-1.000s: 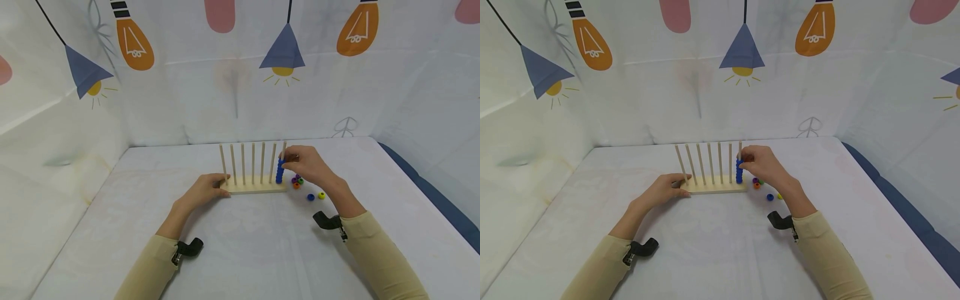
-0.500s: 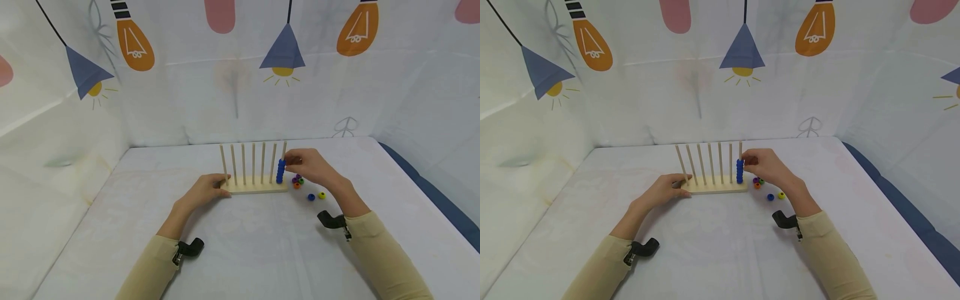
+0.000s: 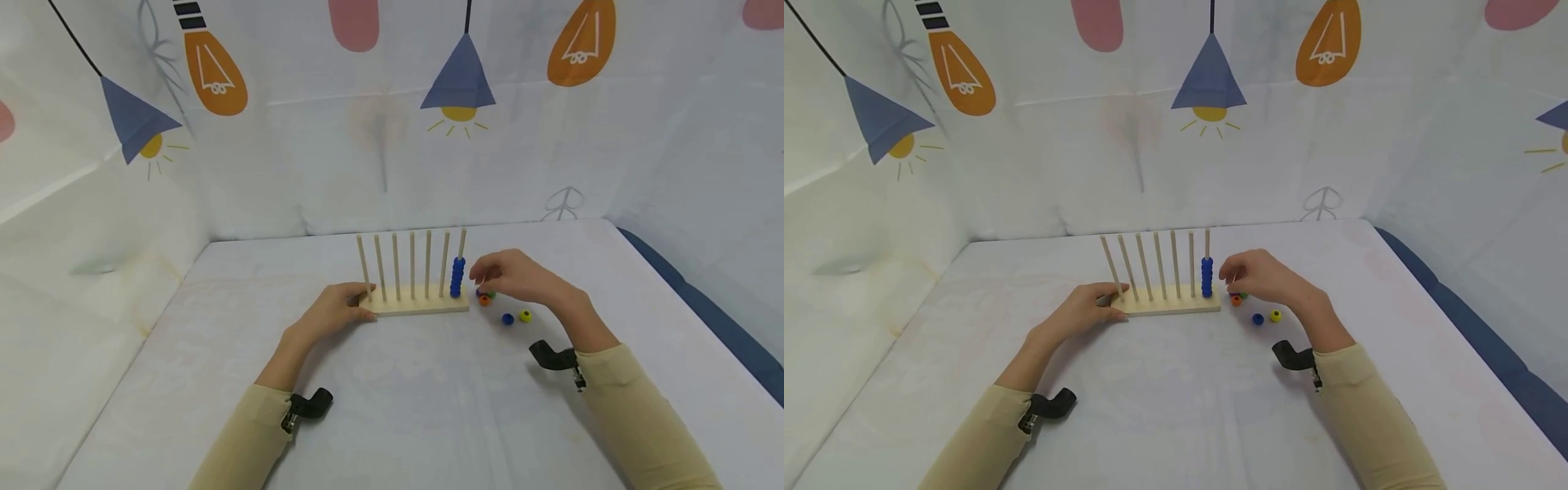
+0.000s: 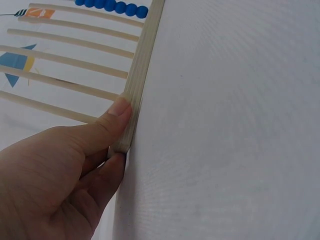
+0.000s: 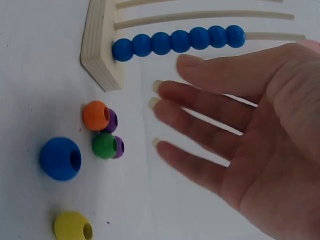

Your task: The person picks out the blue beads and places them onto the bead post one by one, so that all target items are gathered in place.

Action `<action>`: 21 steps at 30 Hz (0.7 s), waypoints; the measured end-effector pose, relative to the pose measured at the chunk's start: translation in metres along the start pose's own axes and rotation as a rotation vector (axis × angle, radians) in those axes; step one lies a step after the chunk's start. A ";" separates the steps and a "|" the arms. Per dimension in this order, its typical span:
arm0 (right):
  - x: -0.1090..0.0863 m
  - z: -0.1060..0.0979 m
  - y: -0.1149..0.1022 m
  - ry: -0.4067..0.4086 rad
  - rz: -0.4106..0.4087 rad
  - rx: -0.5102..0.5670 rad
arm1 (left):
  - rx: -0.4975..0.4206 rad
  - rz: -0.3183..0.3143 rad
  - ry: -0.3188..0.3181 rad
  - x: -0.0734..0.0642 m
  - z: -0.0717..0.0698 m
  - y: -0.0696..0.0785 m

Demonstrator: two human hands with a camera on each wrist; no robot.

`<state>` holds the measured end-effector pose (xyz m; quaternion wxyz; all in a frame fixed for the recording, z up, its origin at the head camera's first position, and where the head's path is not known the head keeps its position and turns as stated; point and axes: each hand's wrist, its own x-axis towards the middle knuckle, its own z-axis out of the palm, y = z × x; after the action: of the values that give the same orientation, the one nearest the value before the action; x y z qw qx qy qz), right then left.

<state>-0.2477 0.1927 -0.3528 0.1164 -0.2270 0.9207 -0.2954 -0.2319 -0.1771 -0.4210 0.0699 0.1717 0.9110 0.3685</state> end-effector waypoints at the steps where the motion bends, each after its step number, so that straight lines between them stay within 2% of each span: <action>1: -0.001 -0.001 0.001 -0.026 0.010 -0.006 | -0.004 -0.001 0.001 0.000 0.000 0.000; 6: -0.004 -0.002 0.005 -0.146 0.046 -0.060 | -0.011 -0.014 0.001 0.000 0.000 0.000; 9: -0.006 -0.002 0.007 -0.186 0.060 -0.082 | -0.014 -0.025 -0.001 0.001 0.000 0.000; 21: -0.013 -0.008 0.012 -0.220 0.112 -0.102 | 0.001 -0.036 -0.008 0.000 -0.001 0.000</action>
<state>-0.2430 0.2119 -0.3524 0.2215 -0.2118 0.9274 -0.2144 -0.2323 -0.1774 -0.4201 0.0803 0.1568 0.9137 0.3662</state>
